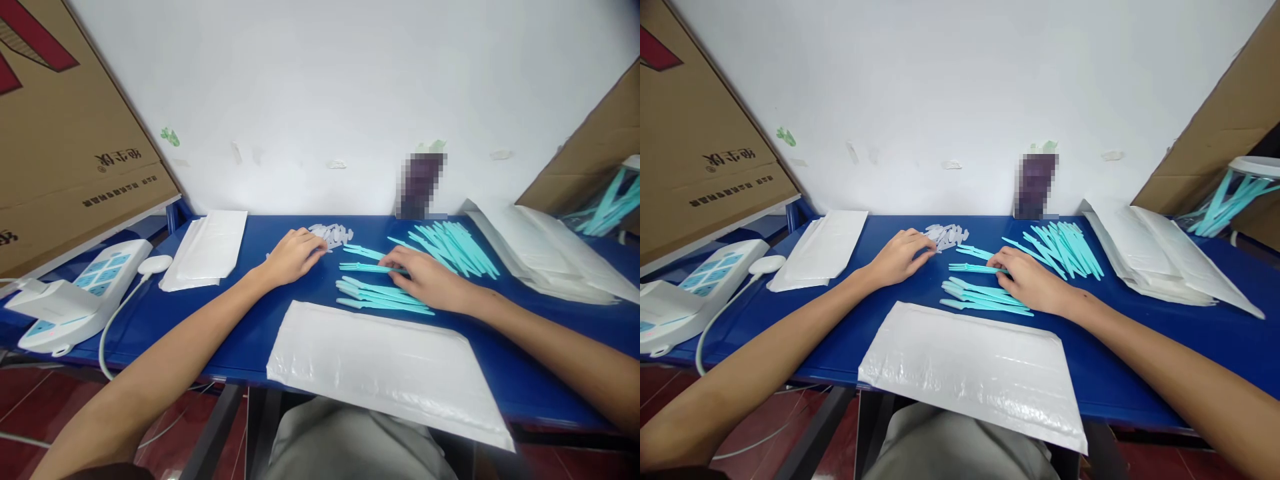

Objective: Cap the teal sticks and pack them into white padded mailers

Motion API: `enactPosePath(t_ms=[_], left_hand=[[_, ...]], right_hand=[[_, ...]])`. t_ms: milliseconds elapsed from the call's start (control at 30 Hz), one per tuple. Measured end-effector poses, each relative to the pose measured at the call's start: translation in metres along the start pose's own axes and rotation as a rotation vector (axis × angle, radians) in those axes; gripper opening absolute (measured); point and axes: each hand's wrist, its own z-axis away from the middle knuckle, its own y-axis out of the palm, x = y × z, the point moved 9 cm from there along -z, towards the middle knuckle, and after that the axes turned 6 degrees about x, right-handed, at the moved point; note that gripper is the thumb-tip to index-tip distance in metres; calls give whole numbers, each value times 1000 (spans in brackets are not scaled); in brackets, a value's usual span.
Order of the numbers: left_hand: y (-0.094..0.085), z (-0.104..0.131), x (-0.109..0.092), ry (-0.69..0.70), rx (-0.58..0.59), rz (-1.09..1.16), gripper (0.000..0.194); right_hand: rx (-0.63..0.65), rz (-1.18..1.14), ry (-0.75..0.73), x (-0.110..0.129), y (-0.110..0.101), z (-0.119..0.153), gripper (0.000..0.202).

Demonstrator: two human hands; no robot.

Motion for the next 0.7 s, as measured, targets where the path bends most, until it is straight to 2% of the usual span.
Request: enactPosePath(t_ms=[167,267,433,567,700], left_hand=[[-3,0,-3,-1,-139,201,22],[-2,0,5,-68,-208,364,23],[3,1,23,-264,-243,662,20],[1,3,29,-344,-298,748,26],[9,3,30,-377,-301,960,28]], right_hand=[[-58,28,-43,3,-3,2,27],[-99,30,-13,2,-9,3,26],[-63,-58,50,-7,-5,4,25],[-92,-50,20,-6,-4,2,31],[-69,-81,36,-3,-4,0,26]])
